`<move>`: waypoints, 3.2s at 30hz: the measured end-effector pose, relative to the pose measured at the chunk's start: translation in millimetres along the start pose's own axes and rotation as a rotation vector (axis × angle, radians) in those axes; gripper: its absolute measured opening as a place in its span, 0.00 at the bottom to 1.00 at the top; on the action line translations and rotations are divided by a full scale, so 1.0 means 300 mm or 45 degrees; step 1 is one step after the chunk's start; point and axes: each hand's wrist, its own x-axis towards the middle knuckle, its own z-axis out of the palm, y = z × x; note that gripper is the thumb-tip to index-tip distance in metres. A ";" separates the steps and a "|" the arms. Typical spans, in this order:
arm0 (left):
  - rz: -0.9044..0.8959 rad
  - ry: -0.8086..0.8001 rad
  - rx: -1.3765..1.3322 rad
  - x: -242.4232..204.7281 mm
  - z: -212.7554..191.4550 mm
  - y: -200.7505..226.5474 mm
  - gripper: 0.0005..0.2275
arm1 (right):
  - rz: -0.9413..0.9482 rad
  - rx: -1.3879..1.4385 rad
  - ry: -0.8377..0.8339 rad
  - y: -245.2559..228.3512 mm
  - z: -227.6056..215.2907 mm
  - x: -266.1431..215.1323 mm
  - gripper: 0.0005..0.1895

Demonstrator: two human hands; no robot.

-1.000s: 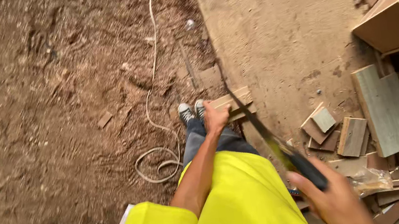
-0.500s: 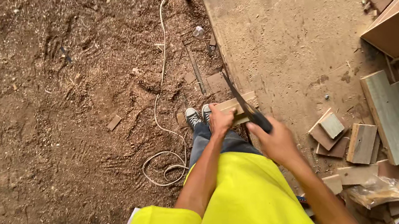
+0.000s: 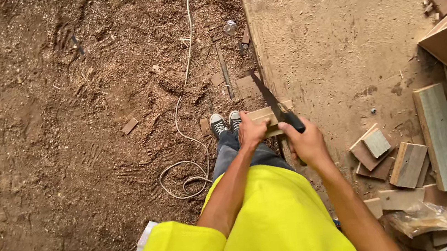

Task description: The person assembles small wooden boxes by hammering nails into pre-drilled holes and sawing off excess wood. They handle multiple small wooden pieces, using a hammer and a hand saw to complete the assembly.

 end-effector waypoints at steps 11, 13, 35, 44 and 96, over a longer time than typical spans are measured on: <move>0.076 0.042 0.014 0.000 0.013 -0.010 0.33 | 0.246 0.177 -0.061 0.095 -0.314 -0.464 0.15; 0.092 0.042 -0.021 -0.004 0.026 -0.013 0.32 | 0.133 0.019 0.000 0.081 -0.196 -0.287 0.15; 0.026 0.084 -0.039 0.001 0.065 -0.034 0.33 | 0.130 -0.165 -0.031 -0.099 -0.024 0.015 0.17; 0.068 0.073 -0.062 -0.023 0.045 -0.007 0.32 | 0.341 -0.349 -0.093 -0.159 -0.351 -0.448 0.17; -0.007 0.050 -0.102 -0.072 0.051 -0.045 0.32 | -0.354 -1.093 0.080 -0.281 -0.052 -0.019 0.15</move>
